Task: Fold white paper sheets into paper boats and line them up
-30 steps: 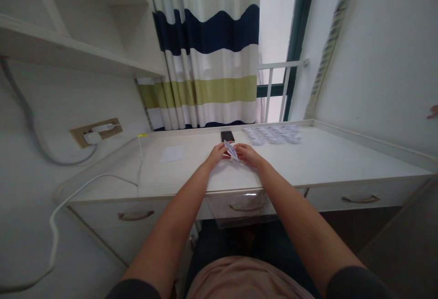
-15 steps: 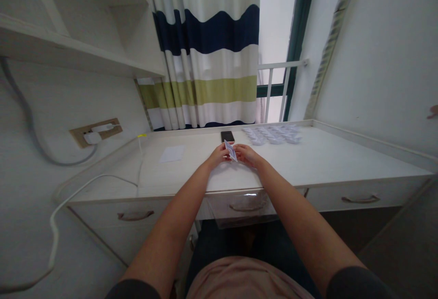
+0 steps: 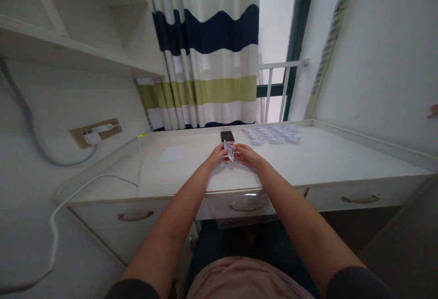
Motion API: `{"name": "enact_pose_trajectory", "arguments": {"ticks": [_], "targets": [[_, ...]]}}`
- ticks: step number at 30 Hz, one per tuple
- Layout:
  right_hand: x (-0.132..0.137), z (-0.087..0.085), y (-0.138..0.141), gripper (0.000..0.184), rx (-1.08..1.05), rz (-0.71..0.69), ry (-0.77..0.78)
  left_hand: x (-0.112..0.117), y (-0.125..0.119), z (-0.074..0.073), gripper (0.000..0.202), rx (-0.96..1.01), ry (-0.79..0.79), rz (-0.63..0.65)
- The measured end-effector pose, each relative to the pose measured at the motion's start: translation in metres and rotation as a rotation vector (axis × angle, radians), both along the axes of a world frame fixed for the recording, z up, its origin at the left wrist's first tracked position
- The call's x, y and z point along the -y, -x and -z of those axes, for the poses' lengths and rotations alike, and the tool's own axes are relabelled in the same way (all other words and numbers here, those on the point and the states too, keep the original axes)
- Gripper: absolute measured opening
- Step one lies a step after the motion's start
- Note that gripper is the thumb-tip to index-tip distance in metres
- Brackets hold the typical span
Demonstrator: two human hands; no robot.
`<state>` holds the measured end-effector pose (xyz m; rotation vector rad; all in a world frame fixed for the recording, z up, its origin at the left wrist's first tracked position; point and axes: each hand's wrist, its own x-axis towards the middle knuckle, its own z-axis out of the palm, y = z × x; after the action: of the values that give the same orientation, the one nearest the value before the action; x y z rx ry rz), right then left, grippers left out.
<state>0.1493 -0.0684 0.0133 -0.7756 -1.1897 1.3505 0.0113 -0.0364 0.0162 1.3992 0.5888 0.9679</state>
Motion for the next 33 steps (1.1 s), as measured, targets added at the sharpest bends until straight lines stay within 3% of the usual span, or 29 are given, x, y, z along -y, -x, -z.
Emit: {"name": "enact_pose_trajectory", "arguments": {"ticks": [20,33], "targets": [[-0.003,0.002,-0.001,0.016,-0.02,0.086,0.013,-0.005,0.002,0.001,0.036,0.005,0.015,0.028],[-0.004,0.001,-0.001,0.012,-0.017,0.119,-0.014,-0.01,-0.001,0.002,0.026,0.085,0.089,0.023]]}}
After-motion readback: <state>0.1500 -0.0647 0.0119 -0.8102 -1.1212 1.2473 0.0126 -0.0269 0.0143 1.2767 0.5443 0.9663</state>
